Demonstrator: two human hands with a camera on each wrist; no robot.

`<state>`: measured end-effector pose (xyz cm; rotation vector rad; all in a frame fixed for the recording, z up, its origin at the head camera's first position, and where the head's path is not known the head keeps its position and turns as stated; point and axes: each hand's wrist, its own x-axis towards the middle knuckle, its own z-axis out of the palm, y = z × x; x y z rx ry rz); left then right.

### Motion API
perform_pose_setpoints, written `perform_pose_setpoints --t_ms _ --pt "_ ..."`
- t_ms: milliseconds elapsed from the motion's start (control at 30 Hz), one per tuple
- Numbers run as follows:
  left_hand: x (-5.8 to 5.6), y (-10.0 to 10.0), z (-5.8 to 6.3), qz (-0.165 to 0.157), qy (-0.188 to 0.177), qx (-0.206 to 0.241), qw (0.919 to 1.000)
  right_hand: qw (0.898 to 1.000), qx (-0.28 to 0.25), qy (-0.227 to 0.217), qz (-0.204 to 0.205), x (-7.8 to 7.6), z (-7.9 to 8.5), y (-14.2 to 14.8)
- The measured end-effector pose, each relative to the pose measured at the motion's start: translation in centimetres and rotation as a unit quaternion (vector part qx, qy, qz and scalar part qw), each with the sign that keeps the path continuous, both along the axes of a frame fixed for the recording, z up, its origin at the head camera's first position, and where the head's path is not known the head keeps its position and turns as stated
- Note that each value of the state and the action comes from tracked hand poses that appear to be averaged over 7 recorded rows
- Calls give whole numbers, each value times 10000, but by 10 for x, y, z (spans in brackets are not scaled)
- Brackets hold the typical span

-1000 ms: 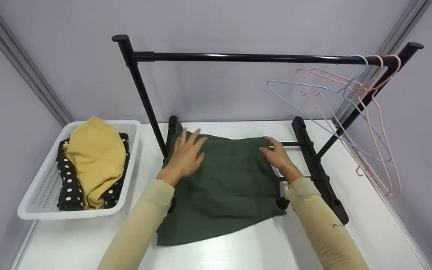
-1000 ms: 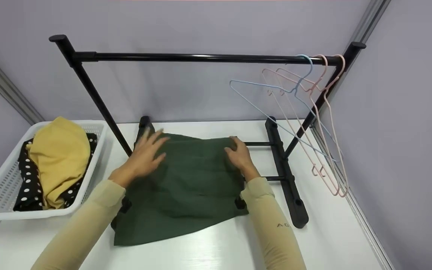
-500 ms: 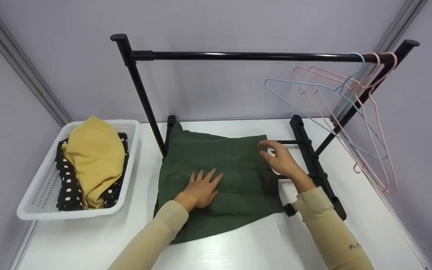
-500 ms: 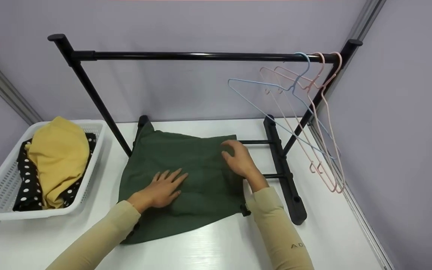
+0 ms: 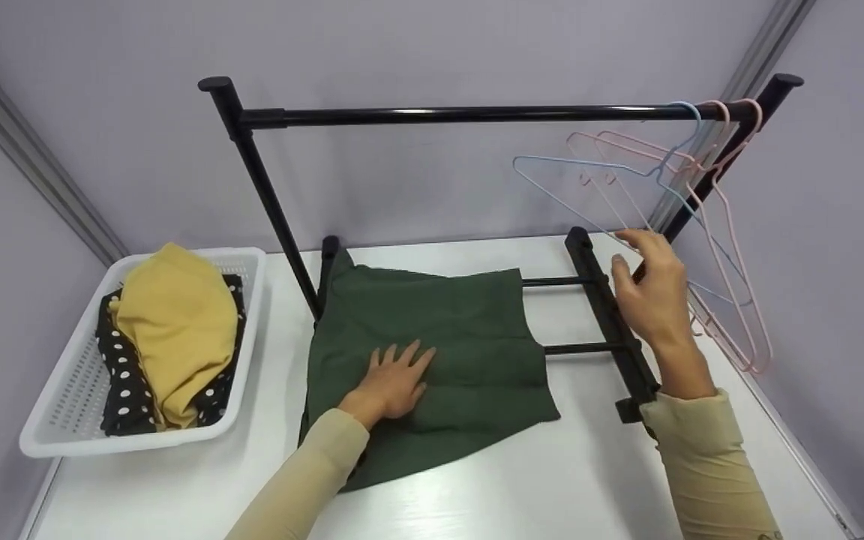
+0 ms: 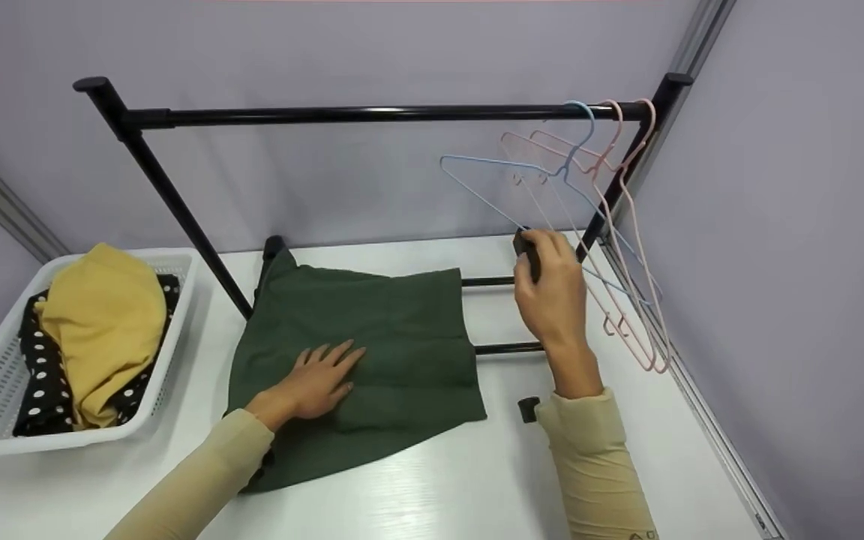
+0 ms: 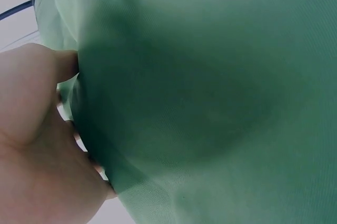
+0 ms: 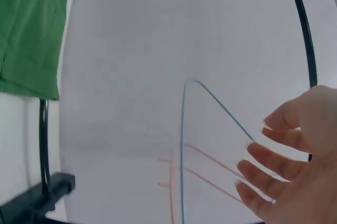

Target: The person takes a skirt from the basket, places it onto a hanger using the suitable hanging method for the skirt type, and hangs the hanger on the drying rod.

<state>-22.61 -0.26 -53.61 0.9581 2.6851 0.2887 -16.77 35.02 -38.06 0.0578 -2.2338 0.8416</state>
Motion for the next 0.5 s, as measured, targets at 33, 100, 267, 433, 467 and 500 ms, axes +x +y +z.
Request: perform_pose_setpoints --t_ms 33,100,267,433,467,500 --pt "0 0 -1 11 -4 -7 10000 9999 -29 21 -152 4 1 4" --pt "0 0 -1 25 -26 -29 10000 9988 -72 63 -471 11 3 11" --pt "0 1 -1 34 -41 -42 10000 9918 -92 169 -1260 26 3 25" --pt "0 0 1 68 -32 14 10000 9861 124 -50 -1657 28 1 35" --pt "1 1 1 75 -27 23 10000 9851 175 -175 -1704 27 2 37" --pt "1 1 1 72 -5 30 10000 9838 219 -333 -1749 26 2 39"
